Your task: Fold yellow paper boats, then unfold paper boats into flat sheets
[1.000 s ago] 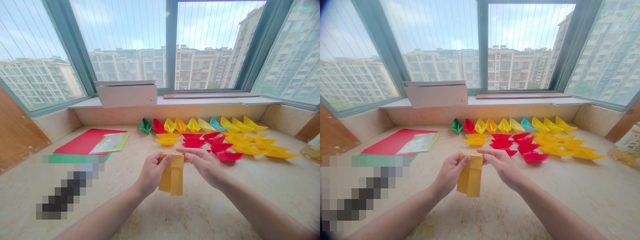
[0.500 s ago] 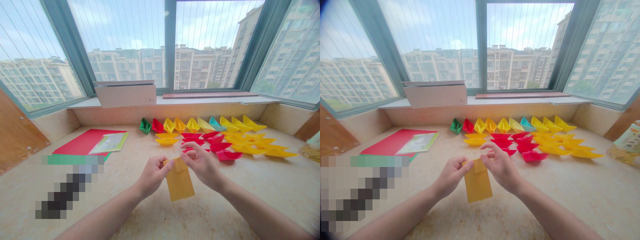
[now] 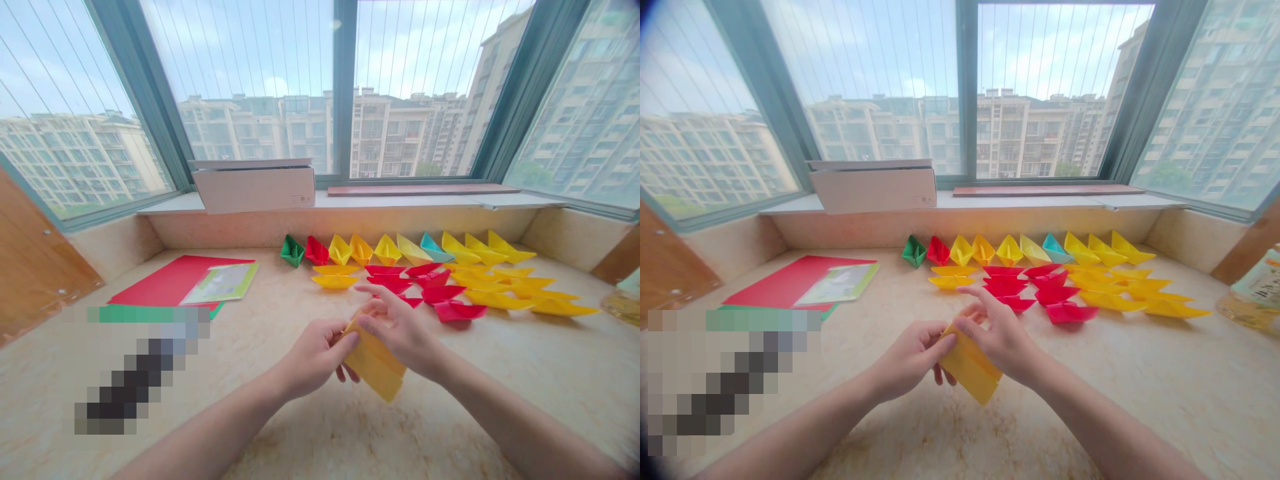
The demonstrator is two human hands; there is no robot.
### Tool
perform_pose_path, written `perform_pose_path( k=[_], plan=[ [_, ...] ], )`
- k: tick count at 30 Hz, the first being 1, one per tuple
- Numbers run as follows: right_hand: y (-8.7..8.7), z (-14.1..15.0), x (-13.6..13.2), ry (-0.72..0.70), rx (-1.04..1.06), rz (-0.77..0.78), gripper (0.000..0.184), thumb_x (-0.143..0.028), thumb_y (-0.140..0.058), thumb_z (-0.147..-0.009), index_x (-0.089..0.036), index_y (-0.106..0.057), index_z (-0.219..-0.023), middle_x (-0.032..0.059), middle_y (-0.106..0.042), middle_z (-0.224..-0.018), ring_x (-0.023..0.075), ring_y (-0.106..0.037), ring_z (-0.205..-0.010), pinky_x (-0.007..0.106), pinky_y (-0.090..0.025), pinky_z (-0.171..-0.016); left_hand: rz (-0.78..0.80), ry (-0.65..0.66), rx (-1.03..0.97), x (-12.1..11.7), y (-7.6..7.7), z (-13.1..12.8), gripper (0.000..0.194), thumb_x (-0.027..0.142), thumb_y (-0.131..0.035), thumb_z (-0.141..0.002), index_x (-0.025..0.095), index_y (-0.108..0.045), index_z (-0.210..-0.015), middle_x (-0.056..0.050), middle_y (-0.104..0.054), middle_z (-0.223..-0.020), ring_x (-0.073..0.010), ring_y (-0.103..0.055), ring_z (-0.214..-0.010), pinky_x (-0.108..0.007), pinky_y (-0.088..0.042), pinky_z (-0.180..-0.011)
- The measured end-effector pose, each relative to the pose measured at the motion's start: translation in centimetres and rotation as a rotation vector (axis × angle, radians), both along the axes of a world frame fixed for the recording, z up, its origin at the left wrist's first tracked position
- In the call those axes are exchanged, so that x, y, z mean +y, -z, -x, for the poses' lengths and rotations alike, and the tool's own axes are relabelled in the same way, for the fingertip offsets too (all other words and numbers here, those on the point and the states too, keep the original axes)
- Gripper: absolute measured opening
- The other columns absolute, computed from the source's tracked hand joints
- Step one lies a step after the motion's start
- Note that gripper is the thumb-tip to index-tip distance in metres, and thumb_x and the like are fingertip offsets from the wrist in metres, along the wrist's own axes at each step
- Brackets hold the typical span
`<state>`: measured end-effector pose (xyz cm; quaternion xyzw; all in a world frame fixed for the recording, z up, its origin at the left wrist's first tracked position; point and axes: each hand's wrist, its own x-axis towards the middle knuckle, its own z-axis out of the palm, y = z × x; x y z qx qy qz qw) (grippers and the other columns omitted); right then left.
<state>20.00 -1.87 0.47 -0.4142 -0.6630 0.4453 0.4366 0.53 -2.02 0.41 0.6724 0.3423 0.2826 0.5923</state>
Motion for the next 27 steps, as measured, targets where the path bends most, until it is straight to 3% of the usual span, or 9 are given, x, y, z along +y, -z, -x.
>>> perform_pose_path(
  k=[3, 6, 9, 14, 17, 22, 27],
  plan=[
    [-0.3, -0.7, 0.6, 0.038, -0.063, 0.037, 0.06, -0.047, -0.07, -0.084, -0.025, -0.049, -0.135, 0.0077, -0.07, -0.105, 0.0222, -0.069, -0.087, 0.033, -0.056, -0.07, -0.039, -0.192, -0.11, 0.2, -0.1, -0.2, 0.037, 0.048, -0.055, -0.093, 0.013, -0.057, -0.104, -0.009, -0.073, -0.081, -0.0181, -0.071, -0.06, -0.022, -0.049, -0.048],
    [-0.4, -1.2, 1.4, 0.063, -0.053, 0.057, 0.048, -0.047, -0.075, -0.078, -0.02, -0.063, -0.115, 0.0095, -0.071, -0.107, 0.0236, -0.07, -0.09, 0.035, -0.056, -0.073, -0.059, -0.29, -0.165, 0.3, -0.2, -0.2, 0.035, 0.045, -0.056, -0.092, 0.015, -0.05, -0.11, -0.008, -0.073, -0.086, -0.019, -0.073, -0.064, -0.024, -0.051, -0.052],
    [-0.3, -1.2, 1.7, 0.102, 0.1, 0.038, 0.04, -0.045, -0.078, -0.075, -0.019, -0.066, -0.102, 0.0091, -0.073, -0.104, 0.0241, -0.07, -0.092, 0.036, -0.057, -0.077, -0.055, -0.281, -0.139, 0.2, -0.2, -0.3, 0.034, 0.042, -0.057, -0.092, 0.015, -0.049, -0.11, -0.009, -0.073, -0.094, -0.0208, -0.074, -0.073, -0.025, -0.053, -0.056],
    [-0.6, -0.7, 1.5, 0.098, 0.319, 0.036, 0.047, -0.046, -0.076, -0.077, -0.023, -0.059, -0.114, 0.0091, -0.073, -0.105, 0.0244, -0.07, -0.095, 0.037, -0.058, -0.078, -0.045, -0.29, -0.113, -0.1, 0.2, -0.4, 0.036, 0.044, -0.058, -0.091, 0.016, -0.048, -0.112, -0.01, -0.072, -0.098, -0.0235, -0.074, -0.081, -0.026, -0.053, -0.057],
    [-0.7, -0.5, 1.2, 0.004, 0.265, 0.041, 0.047, -0.042, -0.077, -0.078, -0.022, -0.058, -0.116, 0.0077, -0.073, -0.105, 0.023, -0.069, -0.095, 0.036, -0.057, -0.081, -0.074, -0.294, -0.134, 0.0, 0.4, -0.4, 0.034, 0.042, -0.057, -0.092, 0.017, -0.049, -0.112, -0.009, -0.071, -0.098, -0.0216, -0.073, -0.081, -0.027, -0.054, -0.062],
    [-0.2, -0.3, 1.0, 0.113, 0.072, -0.044, 0.033, -0.034, -0.078, -0.076, -0.02, -0.064, -0.103, 0.0035, -0.073, -0.093, 0.0212, -0.069, -0.086, 0.034, -0.056, -0.077, -0.196, -0.265, -0.07, 0.1, 0.7, -0.2, 0.026, 0.04, -0.06, -0.091, 0.016, -0.058, -0.1, -0.005, -0.069, -0.088, -0.0178, -0.067, -0.078, -0.027, -0.052, -0.066],
    [-0.4, -0.7, 1.2, 0.089, 0.038, -0.075, 0.026, -0.03, -0.076, -0.077, -0.02, -0.064, -0.098, 0.0029, -0.073, -0.091, 0.0204, -0.069, -0.084, 0.033, -0.056, -0.075, -0.226, -0.219, -0.061, 0.3, 0.5, 0.1, 0.038, 0.048, -0.05, -0.095, 0.013, -0.066, -0.099, -0.009, -0.07, -0.09, -0.0197, -0.066, -0.08, -0.03, -0.055, -0.068]
  ],
)
